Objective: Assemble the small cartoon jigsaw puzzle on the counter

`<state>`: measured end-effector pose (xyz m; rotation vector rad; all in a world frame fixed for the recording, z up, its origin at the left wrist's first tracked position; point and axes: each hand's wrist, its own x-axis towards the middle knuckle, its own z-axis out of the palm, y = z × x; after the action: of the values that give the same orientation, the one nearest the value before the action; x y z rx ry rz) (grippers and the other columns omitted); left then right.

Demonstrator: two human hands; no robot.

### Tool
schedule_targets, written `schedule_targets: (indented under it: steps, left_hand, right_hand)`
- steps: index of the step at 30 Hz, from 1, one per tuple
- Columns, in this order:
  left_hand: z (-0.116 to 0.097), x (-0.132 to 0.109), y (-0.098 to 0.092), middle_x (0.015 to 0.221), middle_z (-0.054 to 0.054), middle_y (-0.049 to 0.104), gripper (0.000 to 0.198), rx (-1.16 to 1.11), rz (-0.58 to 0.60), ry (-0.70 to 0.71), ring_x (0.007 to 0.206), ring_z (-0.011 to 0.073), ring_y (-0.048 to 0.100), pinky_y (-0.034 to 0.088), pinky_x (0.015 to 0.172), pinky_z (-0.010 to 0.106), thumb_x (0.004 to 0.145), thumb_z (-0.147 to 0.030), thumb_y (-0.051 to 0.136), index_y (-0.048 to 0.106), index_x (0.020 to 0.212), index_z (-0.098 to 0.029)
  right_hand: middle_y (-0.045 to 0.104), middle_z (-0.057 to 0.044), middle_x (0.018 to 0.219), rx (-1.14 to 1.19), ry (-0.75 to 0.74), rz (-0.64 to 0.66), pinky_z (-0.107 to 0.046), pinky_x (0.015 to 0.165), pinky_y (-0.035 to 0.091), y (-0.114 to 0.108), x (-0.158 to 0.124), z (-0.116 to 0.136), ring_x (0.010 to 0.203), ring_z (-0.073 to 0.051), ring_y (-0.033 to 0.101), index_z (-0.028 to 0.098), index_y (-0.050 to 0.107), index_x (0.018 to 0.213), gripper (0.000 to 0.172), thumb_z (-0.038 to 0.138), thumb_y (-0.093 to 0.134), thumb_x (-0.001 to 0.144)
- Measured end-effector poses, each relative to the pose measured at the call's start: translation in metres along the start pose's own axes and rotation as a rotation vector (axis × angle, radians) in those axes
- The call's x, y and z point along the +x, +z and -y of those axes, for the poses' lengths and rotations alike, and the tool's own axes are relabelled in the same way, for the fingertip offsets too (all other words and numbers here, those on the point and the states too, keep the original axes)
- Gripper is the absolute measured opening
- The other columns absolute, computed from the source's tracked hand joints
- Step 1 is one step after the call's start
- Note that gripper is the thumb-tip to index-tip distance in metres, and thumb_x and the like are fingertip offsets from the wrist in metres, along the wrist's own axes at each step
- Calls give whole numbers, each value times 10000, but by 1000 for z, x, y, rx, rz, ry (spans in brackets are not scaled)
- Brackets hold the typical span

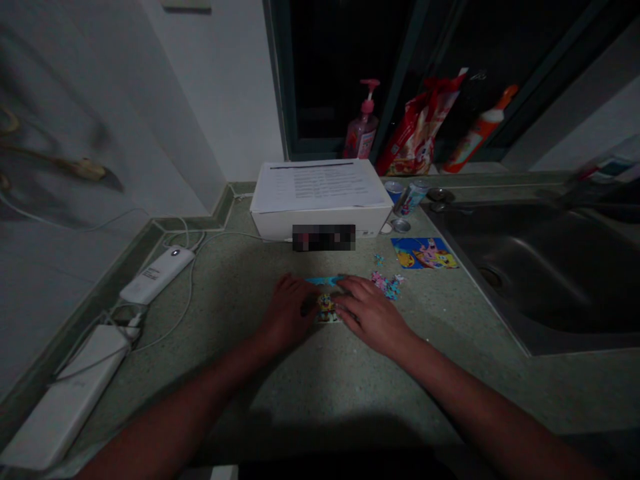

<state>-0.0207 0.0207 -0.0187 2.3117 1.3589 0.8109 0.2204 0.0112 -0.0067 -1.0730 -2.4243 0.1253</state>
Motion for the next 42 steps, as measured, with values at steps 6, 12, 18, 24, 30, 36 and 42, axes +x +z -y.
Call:
schedule_targets:
  steps: [6, 12, 18, 24, 30, 36, 42]
  left_hand:
    - [-4, 4, 2, 1049, 33, 767, 143, 40, 54, -17, 1090, 273, 666, 320, 1232, 583, 897, -163, 692, 720, 1014, -240]
    - [-1, 3, 5, 1089, 23, 779, 140, 40, 62, 21, 1103, 260, 667, 281, 1251, 590, 901, -153, 699, 729, 1003, -244]
    - [-2, 3, 4, 1080, 37, 783, 119, 50, 69, 19, 1087, 260, 674, 288, 1242, 602, 906, -165, 704, 740, 993, -238]
    - [-3, 4, 3, 1097, 42, 791, 126, 75, 89, 41, 1098, 262, 681, 277, 1252, 612, 917, -162, 701, 758, 1002, -236]
    - [-4, 3, 1, 1107, 42, 792, 158, 81, 103, 60, 1106, 263, 680, 279, 1254, 619, 925, -165, 699, 776, 1035, -249]
    - [-6, -1, -3, 1136, 45, 793, 200, 129, 90, 148, 1135, 263, 673, 273, 1271, 594, 973, -160, 652, 788, 1080, -261]
    - [-9, -4, -6, 1190, 50, 792, 240, 181, 126, 179, 1167, 271, 674, 233, 1295, 601, 994, -158, 624, 779, 1142, -265]
  right_hand:
    - [685, -147, 1393, -14, -17, 31, -619, 1139, 527, 1, 0, 2, 1401, -357, 572, 216, 789, 1141, 173, 246, 685, 1006]
    - [671, -139, 1435, 12, -12, 35, -639, 1162, 507, 1, -1, 4, 1440, -354, 548, 237, 789, 1159, 187, 236, 708, 990]
    - [667, -146, 1433, -8, -23, 46, -636, 1160, 511, -1, 1, 5, 1440, -366, 548, 228, 780, 1173, 198, 235, 716, 986]
    - [670, -146, 1426, -5, -22, 64, -622, 1161, 509, -1, 1, 5, 1440, -357, 544, 228, 784, 1158, 191, 229, 733, 974]
    - [666, -141, 1434, 0, -9, 48, -639, 1162, 503, 3, -1, 4, 1455, -354, 527, 234, 780, 1165, 200, 220, 727, 973]
    - [674, -150, 1417, -29, -23, 70, -631, 1158, 515, -1, 1, 5, 1427, -381, 554, 209, 771, 1169, 205, 222, 737, 967]
    - [671, -155, 1425, -25, -19, 76, -624, 1171, 504, -2, 1, 6, 1439, -368, 546, 206, 768, 1164, 202, 214, 737, 965]
